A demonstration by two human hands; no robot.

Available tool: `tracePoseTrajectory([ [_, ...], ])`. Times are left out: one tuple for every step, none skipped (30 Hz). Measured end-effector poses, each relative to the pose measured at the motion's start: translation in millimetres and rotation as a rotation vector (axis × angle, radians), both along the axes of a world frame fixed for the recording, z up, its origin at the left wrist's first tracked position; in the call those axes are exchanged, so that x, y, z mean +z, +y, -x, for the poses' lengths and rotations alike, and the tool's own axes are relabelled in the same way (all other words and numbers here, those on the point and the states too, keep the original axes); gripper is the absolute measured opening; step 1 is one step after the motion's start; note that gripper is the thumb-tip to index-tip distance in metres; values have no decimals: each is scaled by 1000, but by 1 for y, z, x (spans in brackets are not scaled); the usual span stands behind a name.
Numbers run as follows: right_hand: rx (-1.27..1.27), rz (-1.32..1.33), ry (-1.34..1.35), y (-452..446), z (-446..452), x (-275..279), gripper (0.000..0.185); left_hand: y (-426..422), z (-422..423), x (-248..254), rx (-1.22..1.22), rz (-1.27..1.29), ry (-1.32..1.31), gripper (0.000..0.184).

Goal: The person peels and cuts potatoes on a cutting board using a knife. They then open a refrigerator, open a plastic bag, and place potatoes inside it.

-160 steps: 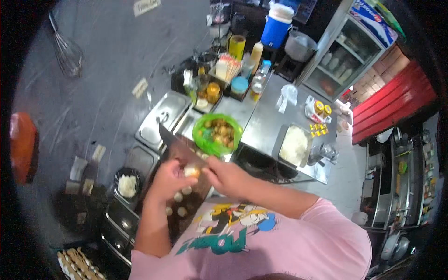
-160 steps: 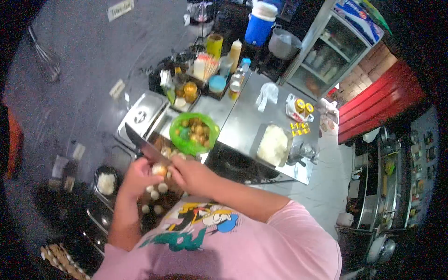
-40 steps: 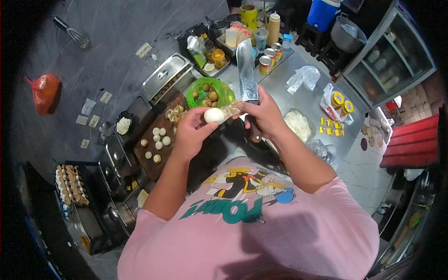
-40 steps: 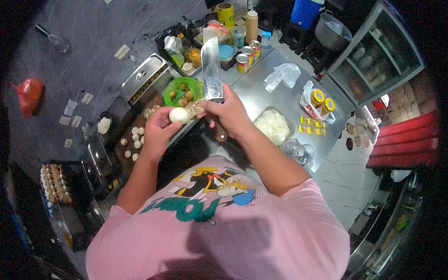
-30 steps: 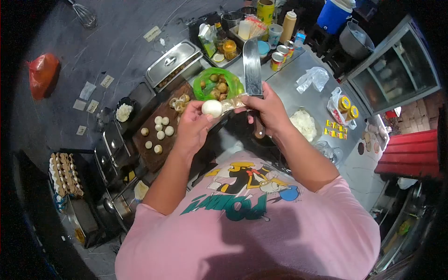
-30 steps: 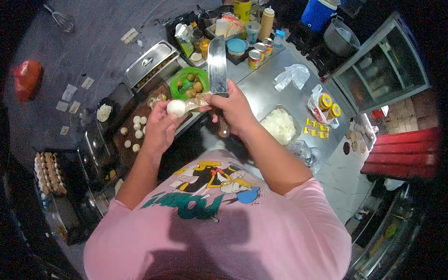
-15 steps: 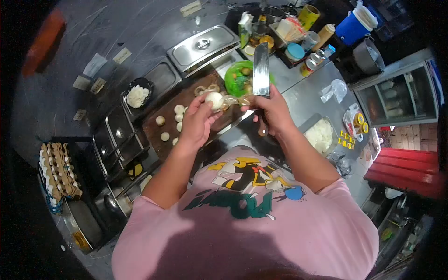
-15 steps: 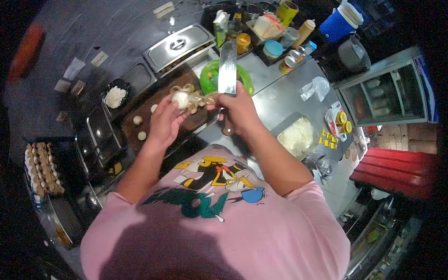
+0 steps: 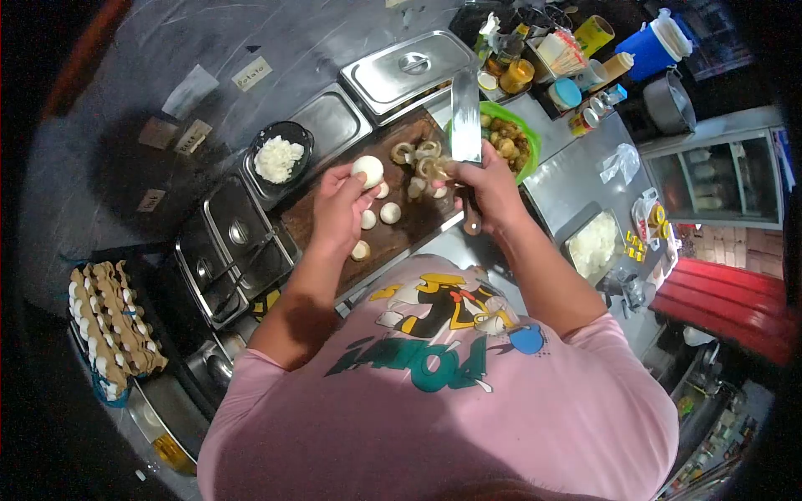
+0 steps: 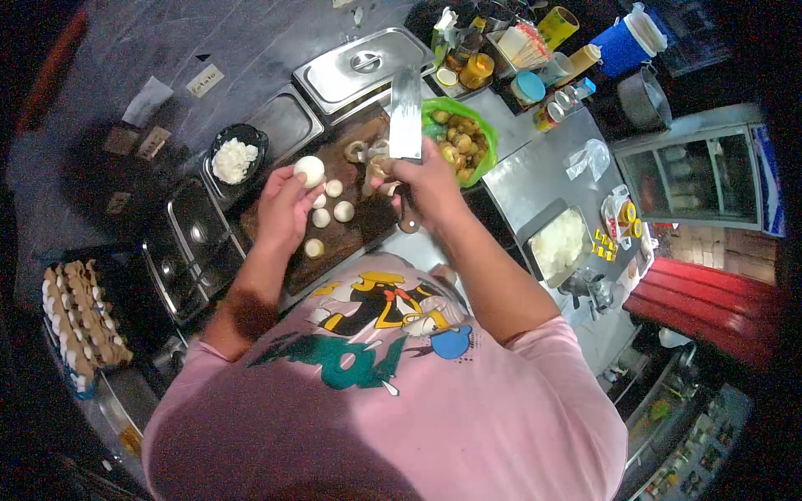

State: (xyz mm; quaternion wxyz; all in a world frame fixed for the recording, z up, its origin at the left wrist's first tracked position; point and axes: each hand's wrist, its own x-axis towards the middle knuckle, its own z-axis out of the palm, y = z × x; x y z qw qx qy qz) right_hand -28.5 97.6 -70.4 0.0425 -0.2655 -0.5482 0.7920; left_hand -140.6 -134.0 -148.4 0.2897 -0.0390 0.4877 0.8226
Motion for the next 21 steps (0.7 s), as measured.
tracePoseTrajectory([
  [-1,-1,-8,-1,2,-3,40,-7,5,4,-36,110,20,34],
  [8,-49,-30,0,5,-7,41,-13,9,6,-73,219,41,35],
  [17,-97,-52,1,7,-13,41,-20,13,-4,-102,324,98,35],
  [19,-96,-59,3,10,-21,41,-30,16,-13,-102,325,92,35],
  [15,-142,-69,5,13,-32,41,-40,19,-21,-253,612,299,35],
  [12,-188,-80,7,17,-46,41,-49,21,-30,-407,897,509,35],
  [-29,-127,-86,7,22,-64,40,-57,22,-45,-409,898,503,35],
  [-26,-125,-90,11,26,-80,40,-64,22,-61,-433,968,521,36],
  [-20,-140,-94,12,31,-89,41,-72,22,-79,-458,1041,538,38],
  [-14,-153,-99,9,35,-91,42,-76,21,-89,-484,1115,555,40],
  [-22,-56,-67,7,38,-92,41,-80,20,-99,-499,1144,524,41],
  [-22,-51,-71,7,40,-97,41,-82,19,-107,-503,1148,519,41],
  [-7,-96,-106,9,42,-101,42,-83,20,-116,-489,1119,507,40],
  [8,-141,-141,11,44,-104,44,-84,20,-124,-476,1089,495,39],
  [8,-139,-143,17,46,-123,44,-85,21,-125,-477,1090,493,39],
  [-25,-330,-115,24,46,-154,44,-84,21,-124,-473,1114,537,38],
  [-58,-521,-85,29,45,-171,44,-84,22,-124,-468,1138,583,36],
  [-58,-521,-85,31,43,-169,44,-86,24,-124,-468,1137,583,36],
  [-68,-557,-153,32,40,-167,44,-88,26,-125,-469,1147,619,35],
  [-79,-592,-222,32,37,-165,43,-89,26,-125,-471,1157,655,33],
  [-81,-592,-225,31,34,-159,43,-90,26,-118,-474,1155,655,33],
])
